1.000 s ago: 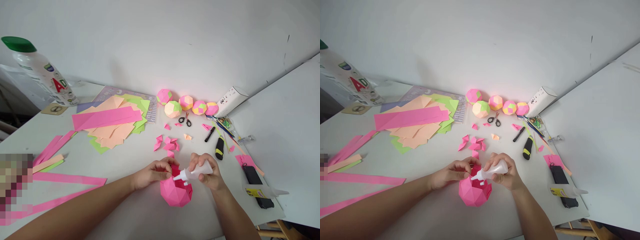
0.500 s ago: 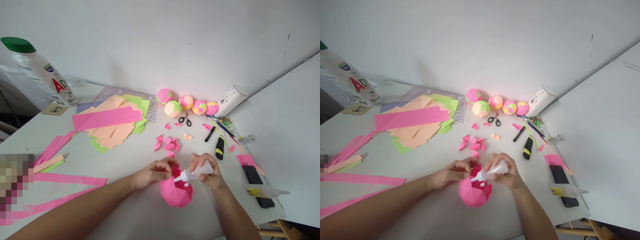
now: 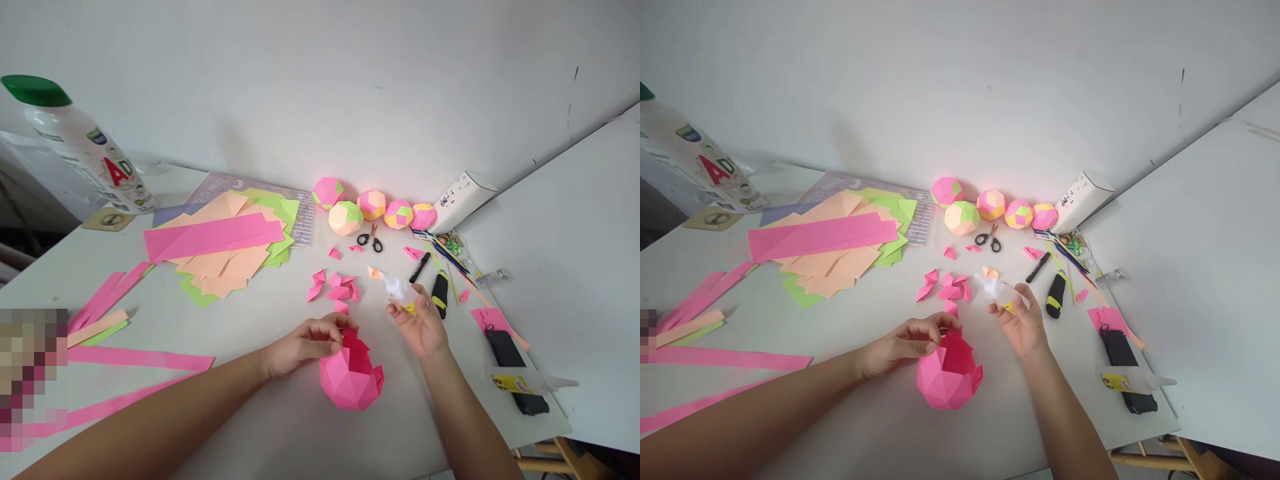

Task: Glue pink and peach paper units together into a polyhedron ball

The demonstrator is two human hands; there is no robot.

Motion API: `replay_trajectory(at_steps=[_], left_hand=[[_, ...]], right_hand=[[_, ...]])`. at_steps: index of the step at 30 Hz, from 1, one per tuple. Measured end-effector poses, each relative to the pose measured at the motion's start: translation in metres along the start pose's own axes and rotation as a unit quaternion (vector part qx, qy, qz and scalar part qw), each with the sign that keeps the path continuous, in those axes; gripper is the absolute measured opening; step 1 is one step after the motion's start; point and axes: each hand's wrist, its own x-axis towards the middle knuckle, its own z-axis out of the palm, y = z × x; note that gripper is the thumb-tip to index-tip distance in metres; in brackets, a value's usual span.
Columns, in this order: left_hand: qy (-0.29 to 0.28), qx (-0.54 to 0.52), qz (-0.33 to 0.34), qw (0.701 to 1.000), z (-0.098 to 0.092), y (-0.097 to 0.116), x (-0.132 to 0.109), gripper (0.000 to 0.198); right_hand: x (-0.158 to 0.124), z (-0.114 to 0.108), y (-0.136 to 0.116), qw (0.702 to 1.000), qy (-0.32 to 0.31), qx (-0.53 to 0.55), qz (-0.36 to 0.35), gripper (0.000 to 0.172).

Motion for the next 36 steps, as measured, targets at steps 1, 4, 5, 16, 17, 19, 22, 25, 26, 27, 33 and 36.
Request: replay_trajectory(at_steps=[1, 4, 5, 16, 17, 19, 22, 25, 26, 27, 33, 36], left_hand=[[0.004, -0.004, 0.000, 1.000, 0.000, 0.000, 0.000, 0.009], [0.017, -0.014, -0.002, 1.000, 0.000, 0.000, 0.000, 0.009], [0.018, -0.016, -0.003, 1.000, 0.000, 0.000, 0.000, 0.009], [0.039, -0.035, -0.014, 0.999, 0.002, -0.001, 0.001, 0.009], [0.039, -0.036, -0.013, 0.998, 0.002, -0.001, 0.001, 0.010], [0.037, -0.044, -0.010, 0.998, 0.002, 0.000, 0.001, 0.010], [0.035, -0.055, -0.008, 0.998, 0.003, 0.000, 0.002, 0.010], [0.040, -0.058, -0.007, 0.998, 0.005, 0.000, 0.002, 0.012], [0.042, -0.059, -0.005, 0.997, 0.005, 0.001, 0.002, 0.012], [0.042, -0.059, -0.003, 0.997, 0.006, 0.001, 0.002, 0.013], [0.039, -0.049, 0.000, 0.998, 0.007, 0.003, 0.001, 0.013], [0.039, -0.041, 0.001, 0.998, 0.007, 0.003, 0.001, 0.013]], right_hand=[[0.002, -0.001, 0.001, 1.000, 0.006, 0.005, 0.007, 0.026], [0.009, -0.005, 0.006, 0.999, 0.024, -0.003, 0.032, 0.024], [0.011, -0.007, 0.008, 0.999, 0.039, -0.011, 0.033, 0.025], [0.045, -0.051, 0.031, 0.956, 0.199, -0.180, -0.121, 0.049], [0.045, -0.051, 0.032, 0.954, 0.199, -0.186, -0.124, 0.050], [0.044, -0.050, 0.032, 0.952, 0.193, -0.199, -0.131, 0.051], [0.042, -0.048, 0.031, 0.950, 0.175, -0.219, -0.140, 0.053], [0.041, -0.047, 0.032, 0.946, 0.166, -0.242, -0.141, 0.056], [0.041, -0.048, 0.032, 0.944, 0.165, -0.251, -0.137, 0.056], [0.041, -0.049, 0.033, 0.942, 0.165, -0.259, -0.133, 0.057], [0.040, -0.051, 0.033, 0.929, 0.174, -0.304, -0.121, 0.060], [0.029, -0.044, 0.025, 0.896, 0.216, -0.356, -0.156, 0.062]])
